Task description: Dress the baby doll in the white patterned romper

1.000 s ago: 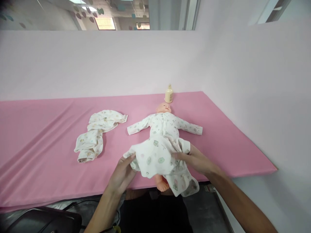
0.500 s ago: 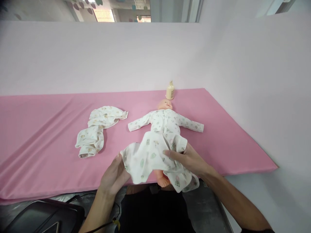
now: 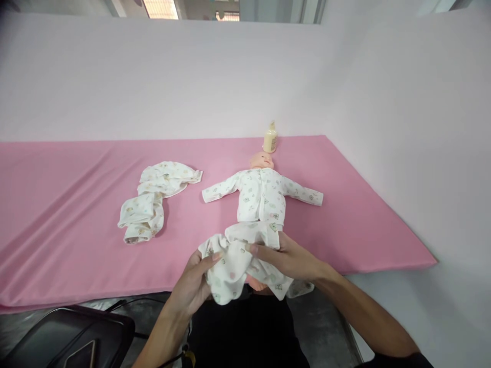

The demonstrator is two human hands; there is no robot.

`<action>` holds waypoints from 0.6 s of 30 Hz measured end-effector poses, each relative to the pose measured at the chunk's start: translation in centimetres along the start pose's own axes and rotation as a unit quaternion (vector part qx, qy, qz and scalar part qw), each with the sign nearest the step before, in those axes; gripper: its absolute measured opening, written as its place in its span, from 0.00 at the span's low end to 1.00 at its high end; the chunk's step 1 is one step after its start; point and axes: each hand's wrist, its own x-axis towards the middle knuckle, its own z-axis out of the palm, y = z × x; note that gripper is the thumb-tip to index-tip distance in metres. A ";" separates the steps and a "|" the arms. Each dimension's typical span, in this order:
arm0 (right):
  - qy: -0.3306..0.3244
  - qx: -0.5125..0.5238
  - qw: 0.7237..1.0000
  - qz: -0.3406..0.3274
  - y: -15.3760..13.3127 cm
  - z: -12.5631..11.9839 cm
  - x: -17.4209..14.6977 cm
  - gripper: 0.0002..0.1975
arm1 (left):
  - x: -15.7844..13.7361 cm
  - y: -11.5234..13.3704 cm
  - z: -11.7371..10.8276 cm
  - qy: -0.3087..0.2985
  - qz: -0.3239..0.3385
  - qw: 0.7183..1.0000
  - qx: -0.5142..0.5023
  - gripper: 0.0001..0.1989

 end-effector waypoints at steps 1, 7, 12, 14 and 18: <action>0.015 0.018 1.000 -0.004 0.0 0.1 0.1 0.13 | 0.1 -0.3 0.1 -0.004 0.007 1.000 -0.006 0.16; 0.021 0.038 0.999 0.003 0.4 0.7 0.5 0.15 | 0.6 -0.9 0.8 0.005 0.033 0.999 -0.042 0.11; 0.039 0.032 0.999 -0.005 0.9 0.8 0.3 0.16 | 0.6 -0.6 1.0 0.038 0.081 0.992 -0.089 0.15; 0.015 0.045 0.999 0.010 1.0 0.7 0.2 0.17 | 0.5 -0.7 0.9 0.034 0.078 0.991 -0.103 0.17; -0.013 0.052 0.998 0.019 1.4 0.7 0.5 0.18 | 0.3 -1.2 1.0 -0.007 0.035 0.994 -0.106 0.20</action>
